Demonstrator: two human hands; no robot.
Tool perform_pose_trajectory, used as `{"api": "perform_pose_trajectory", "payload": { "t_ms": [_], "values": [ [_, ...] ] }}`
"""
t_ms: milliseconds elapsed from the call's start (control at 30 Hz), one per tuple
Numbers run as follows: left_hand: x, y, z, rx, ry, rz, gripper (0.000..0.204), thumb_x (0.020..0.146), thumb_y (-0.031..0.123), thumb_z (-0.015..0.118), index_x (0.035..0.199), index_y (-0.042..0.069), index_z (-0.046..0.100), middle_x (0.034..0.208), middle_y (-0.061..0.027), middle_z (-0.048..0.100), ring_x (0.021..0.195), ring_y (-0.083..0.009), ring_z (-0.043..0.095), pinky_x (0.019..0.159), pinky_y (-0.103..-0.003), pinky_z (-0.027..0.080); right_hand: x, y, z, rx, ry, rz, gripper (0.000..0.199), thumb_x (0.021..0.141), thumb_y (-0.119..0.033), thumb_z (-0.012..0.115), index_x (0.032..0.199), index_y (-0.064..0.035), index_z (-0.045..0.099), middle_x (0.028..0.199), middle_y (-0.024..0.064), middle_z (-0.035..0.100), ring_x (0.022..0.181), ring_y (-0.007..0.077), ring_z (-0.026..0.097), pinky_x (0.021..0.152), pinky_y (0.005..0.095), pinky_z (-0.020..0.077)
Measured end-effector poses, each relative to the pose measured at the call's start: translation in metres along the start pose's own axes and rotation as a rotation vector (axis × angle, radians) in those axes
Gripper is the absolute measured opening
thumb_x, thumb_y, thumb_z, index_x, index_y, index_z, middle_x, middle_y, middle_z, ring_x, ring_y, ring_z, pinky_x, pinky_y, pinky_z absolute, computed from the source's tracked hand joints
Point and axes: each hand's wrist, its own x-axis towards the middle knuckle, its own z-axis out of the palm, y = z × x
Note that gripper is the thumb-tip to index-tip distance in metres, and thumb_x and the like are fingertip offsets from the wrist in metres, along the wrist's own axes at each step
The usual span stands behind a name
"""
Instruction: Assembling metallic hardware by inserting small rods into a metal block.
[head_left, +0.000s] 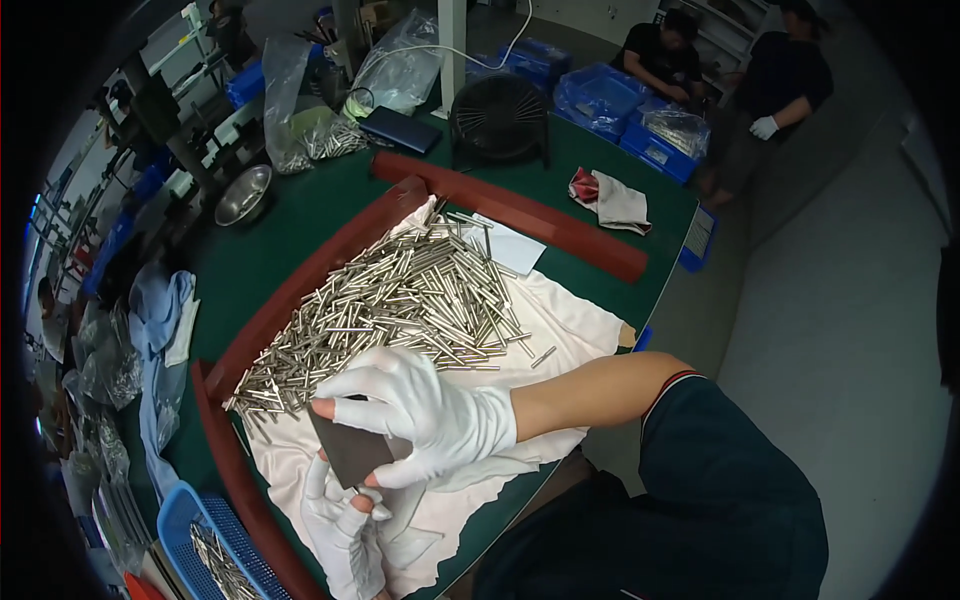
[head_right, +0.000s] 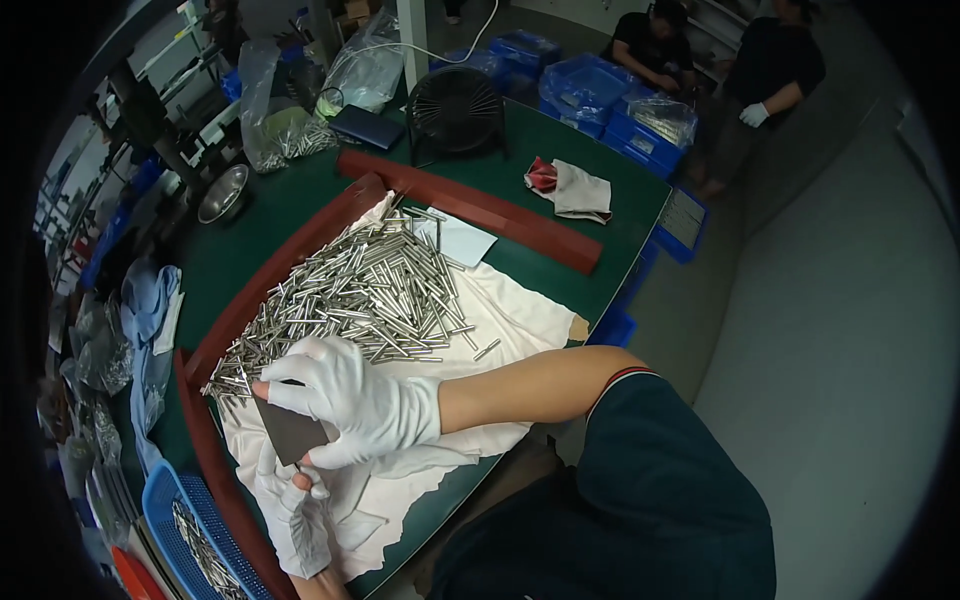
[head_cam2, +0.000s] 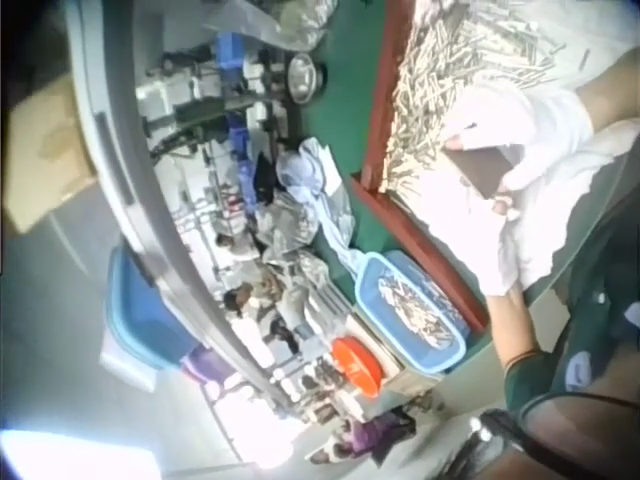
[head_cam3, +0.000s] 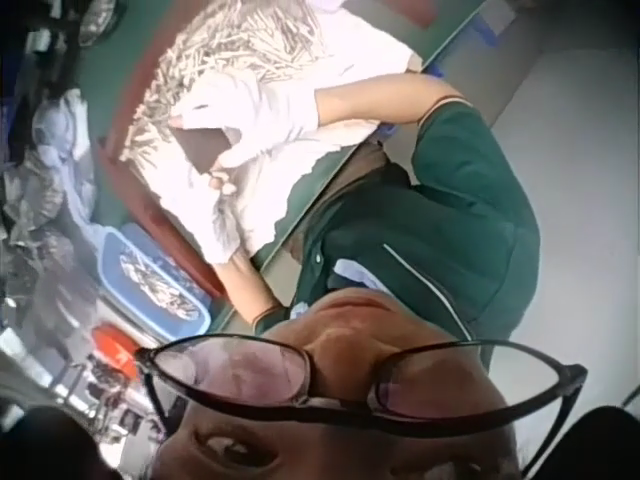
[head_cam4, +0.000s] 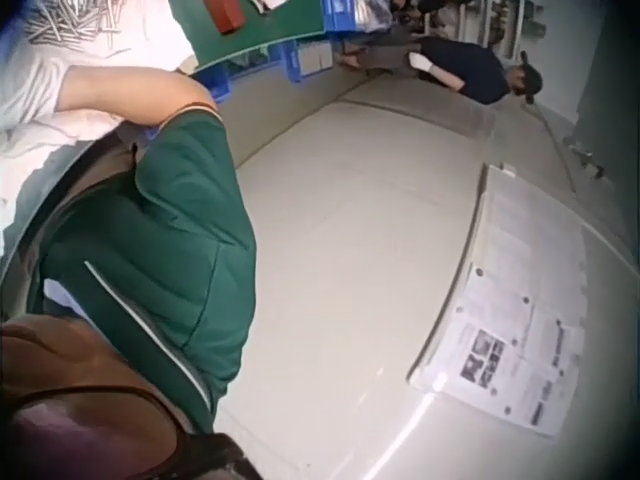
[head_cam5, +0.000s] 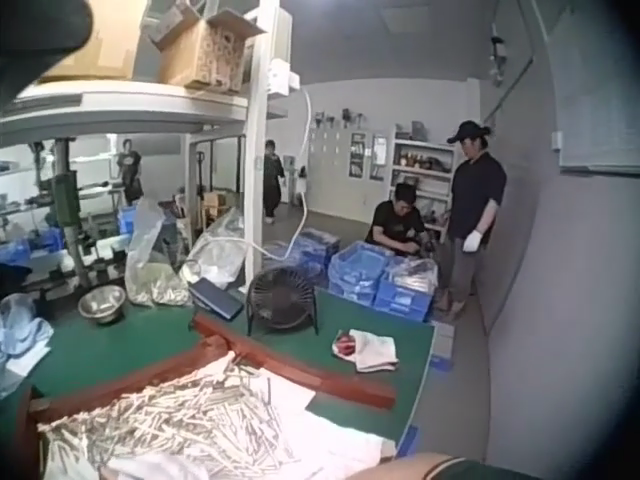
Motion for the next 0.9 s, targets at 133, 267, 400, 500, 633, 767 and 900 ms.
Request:
{"api": "perform_pose_trajectory", "payload": {
  "t_ms": [133, 267, 400, 500, 633, 767, 900],
  "values": [
    [0.002, -0.005, -0.011, 0.047, -0.065, 0.025, 0.07, 0.076, 0.002, 0.076, 0.135, -0.001, 0.04, 0.106, -0.0083, 0.064, 0.072, -0.0091, 0.059, 0.057, -0.016, 0.046, -0.001, 0.001, -0.001, -0.053, -0.014, 0.008, 0.08, 0.055, -0.033, 0.073, 0.126, -0.0035, 0.051, 0.121, 0.0115, 0.053, 0.098, 0.03, 0.051, 0.075, 0.0421, 0.0435],
    [0.0, -0.002, -0.003, 0.018, -0.043, 0.025, 0.074, 0.073, 0.004, 0.079, 0.135, -0.005, 0.038, 0.103, -0.0141, 0.065, 0.072, -0.0139, 0.065, 0.052, -0.02, 0.055, 0.001, -0.001, -0.001, 0.06, -0.019, 0.054, 0.073, 0.052, -0.03, 0.072, 0.118, -0.0012, 0.056, 0.114, 0.0111, 0.054, 0.098, 0.0311, 0.048, 0.078, 0.0433, 0.0419],
    [0.001, -0.004, -0.008, 0.038, -0.048, 0.003, 0.07, 0.079, -0.001, 0.072, 0.139, -0.001, 0.036, 0.097, -0.0088, 0.063, 0.069, -0.0108, 0.057, 0.057, -0.019, 0.047, -0.003, -0.002, 0.001, -0.043, 0.029, -0.03, 0.071, 0.059, -0.031, 0.069, 0.123, -0.0031, 0.054, 0.117, 0.0122, 0.053, 0.096, 0.0311, 0.05, 0.074, 0.0419, 0.0432],
    [0.0, 0.001, -0.008, 0.042, -0.119, -0.013, 0.062, 0.08, 0.0, 0.07, 0.134, -0.002, 0.04, 0.099, -0.0116, 0.064, 0.076, -0.0145, 0.059, 0.065, -0.022, 0.05, -0.002, 0.0, 0.0, -0.007, 0.033, 0.001, 0.074, 0.056, -0.033, 0.071, 0.121, -0.0027, 0.055, 0.116, 0.0119, 0.053, 0.097, 0.0309, 0.049, 0.075, 0.0429, 0.042],
    [-0.004, 0.008, -0.004, 0.029, -0.192, -0.025, 0.052, 0.081, 0.0, 0.068, 0.128, -0.003, 0.046, 0.103, -0.0153, 0.064, 0.086, -0.0194, 0.062, 0.075, -0.025, 0.053, -0.004, -0.004, 0.004, 0.002, 0.071, -0.031, 0.077, 0.052, -0.034, 0.072, 0.12, -0.0019, 0.055, 0.113, 0.0121, 0.053, 0.097, 0.0316, 0.048, 0.077, 0.0439, 0.0406],
    [-0.002, 0.005, 0.0, 0.044, -0.17, -0.019, 0.057, 0.081, 0.0, 0.069, 0.131, -0.003, 0.043, 0.101, -0.0136, 0.064, 0.081, -0.0174, 0.06, 0.071, -0.024, 0.052, -0.003, 0.0, 0.005, 0.022, 0.027, 0.029, 0.078, 0.051, -0.034, 0.071, 0.12, -0.0013, 0.054, 0.113, 0.0128, 0.052, 0.096, 0.0322, 0.048, 0.077, 0.0442, 0.0406],
    [-0.002, 0.003, 0.002, 0.06, -0.129, -0.011, 0.064, 0.08, 0.0, 0.071, 0.135, -0.002, 0.039, 0.098, -0.0113, 0.064, 0.075, -0.0146, 0.058, 0.065, -0.022, 0.05, -0.003, 0.0, 0.004, 0.004, 0.041, -0.008, 0.077, 0.052, -0.032, 0.071, 0.12, 0.0, 0.055, 0.113, 0.0133, 0.052, 0.095, 0.0326, 0.048, 0.078, 0.044, 0.041]
  ]
}}
